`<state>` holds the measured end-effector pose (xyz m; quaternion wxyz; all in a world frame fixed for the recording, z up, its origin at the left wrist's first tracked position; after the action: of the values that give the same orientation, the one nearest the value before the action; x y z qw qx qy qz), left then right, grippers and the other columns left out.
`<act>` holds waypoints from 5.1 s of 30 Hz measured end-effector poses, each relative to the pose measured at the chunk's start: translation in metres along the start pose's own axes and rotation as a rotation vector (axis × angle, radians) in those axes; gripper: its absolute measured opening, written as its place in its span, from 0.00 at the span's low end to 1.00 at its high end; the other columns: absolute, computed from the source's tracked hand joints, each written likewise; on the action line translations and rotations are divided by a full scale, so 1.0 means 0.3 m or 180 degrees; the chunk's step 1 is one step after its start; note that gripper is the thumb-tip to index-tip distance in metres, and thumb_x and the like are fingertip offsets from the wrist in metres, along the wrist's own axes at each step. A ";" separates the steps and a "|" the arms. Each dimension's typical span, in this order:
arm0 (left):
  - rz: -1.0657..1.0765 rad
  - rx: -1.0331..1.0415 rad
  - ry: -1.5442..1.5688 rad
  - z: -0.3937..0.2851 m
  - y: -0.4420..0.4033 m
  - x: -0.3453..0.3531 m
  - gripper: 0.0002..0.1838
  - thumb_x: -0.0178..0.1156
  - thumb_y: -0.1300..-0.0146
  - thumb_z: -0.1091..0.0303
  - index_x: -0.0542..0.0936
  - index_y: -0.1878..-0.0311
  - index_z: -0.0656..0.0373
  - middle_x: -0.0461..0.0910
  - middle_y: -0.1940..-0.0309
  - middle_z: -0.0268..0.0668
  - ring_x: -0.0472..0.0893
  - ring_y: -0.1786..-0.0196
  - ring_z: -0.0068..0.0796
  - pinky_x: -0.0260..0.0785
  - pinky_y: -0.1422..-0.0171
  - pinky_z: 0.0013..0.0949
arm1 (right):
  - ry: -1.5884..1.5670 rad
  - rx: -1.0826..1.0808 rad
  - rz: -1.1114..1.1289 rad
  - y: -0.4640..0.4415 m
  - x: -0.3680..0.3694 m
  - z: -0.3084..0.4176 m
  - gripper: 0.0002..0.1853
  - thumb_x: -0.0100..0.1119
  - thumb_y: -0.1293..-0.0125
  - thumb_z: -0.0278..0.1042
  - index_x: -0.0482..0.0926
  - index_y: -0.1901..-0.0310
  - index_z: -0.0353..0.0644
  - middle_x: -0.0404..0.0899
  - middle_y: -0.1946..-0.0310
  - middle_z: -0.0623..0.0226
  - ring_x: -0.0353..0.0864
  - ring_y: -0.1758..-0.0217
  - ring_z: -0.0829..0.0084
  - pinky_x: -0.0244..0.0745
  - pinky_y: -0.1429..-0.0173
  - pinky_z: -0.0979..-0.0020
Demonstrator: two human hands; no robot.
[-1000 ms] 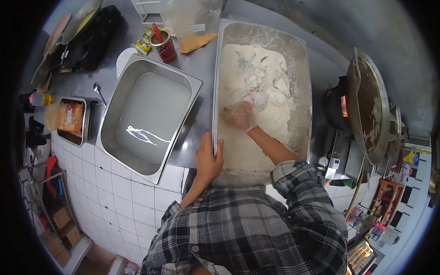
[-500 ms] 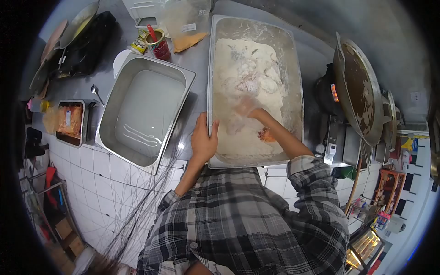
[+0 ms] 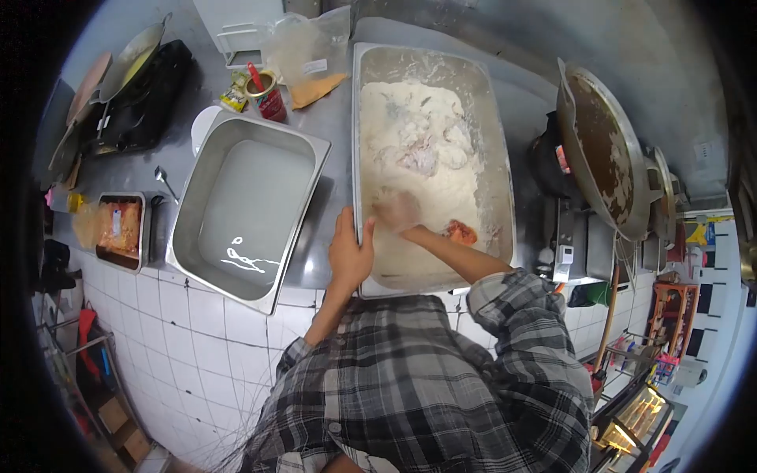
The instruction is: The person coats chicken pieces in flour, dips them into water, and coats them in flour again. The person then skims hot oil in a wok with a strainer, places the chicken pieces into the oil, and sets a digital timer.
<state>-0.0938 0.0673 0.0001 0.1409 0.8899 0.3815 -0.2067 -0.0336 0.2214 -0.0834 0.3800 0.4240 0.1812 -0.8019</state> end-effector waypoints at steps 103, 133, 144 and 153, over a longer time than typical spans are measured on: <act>0.0062 0.0165 0.0125 0.042 -0.043 0.009 0.24 0.49 0.32 0.46 0.68 0.45 0.57 0.73 0.53 0.46 0.75 0.50 0.51 0.67 0.49 0.47 | 0.0959 0.0222 0.1435 0.142 -0.235 -0.329 0.23 0.64 0.45 0.48 0.80 0.64 0.31 0.81 0.67 0.51 0.79 0.64 0.61 0.73 0.58 0.60; 0.0087 -0.0001 0.0318 0.056 -0.031 0.011 0.30 0.51 0.34 0.44 0.70 0.41 0.60 0.77 0.48 0.51 0.75 0.45 0.53 0.66 0.43 0.45 | 0.2025 -0.1635 0.1350 0.116 -0.124 0.098 0.18 0.50 0.36 0.42 0.76 0.50 0.41 0.77 0.51 0.50 0.80 0.53 0.51 0.73 0.50 0.53; -0.0068 -0.0103 0.0136 0.067 -0.017 -0.009 0.31 0.49 0.34 0.41 0.72 0.40 0.58 0.78 0.50 0.52 0.77 0.46 0.52 0.67 0.43 0.45 | 0.1858 -0.1608 0.2241 0.005 -0.049 0.001 0.27 0.61 0.46 0.47 0.71 0.52 0.32 0.78 0.58 0.46 0.78 0.54 0.49 0.72 0.48 0.56; -0.0132 -0.0043 0.0082 0.044 -0.019 -0.018 0.29 0.50 0.34 0.43 0.72 0.41 0.57 0.79 0.51 0.51 0.77 0.47 0.52 0.68 0.45 0.45 | -0.0090 -0.1684 0.1936 0.027 -0.040 -0.029 0.28 0.63 0.46 0.39 0.68 0.48 0.30 0.78 0.55 0.44 0.80 0.53 0.52 0.73 0.48 0.58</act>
<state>-0.1048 0.0623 -0.0095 0.1376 0.8834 0.4031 -0.1956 -0.0184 0.2269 -0.0782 0.6985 0.3347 0.2424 -0.5842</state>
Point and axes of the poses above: each hand's wrist, its own y-axis away from the middle knuckle, its own x-axis out of the palm, z = x × y, the point moved 10 cm from there along -y, towards the middle knuckle
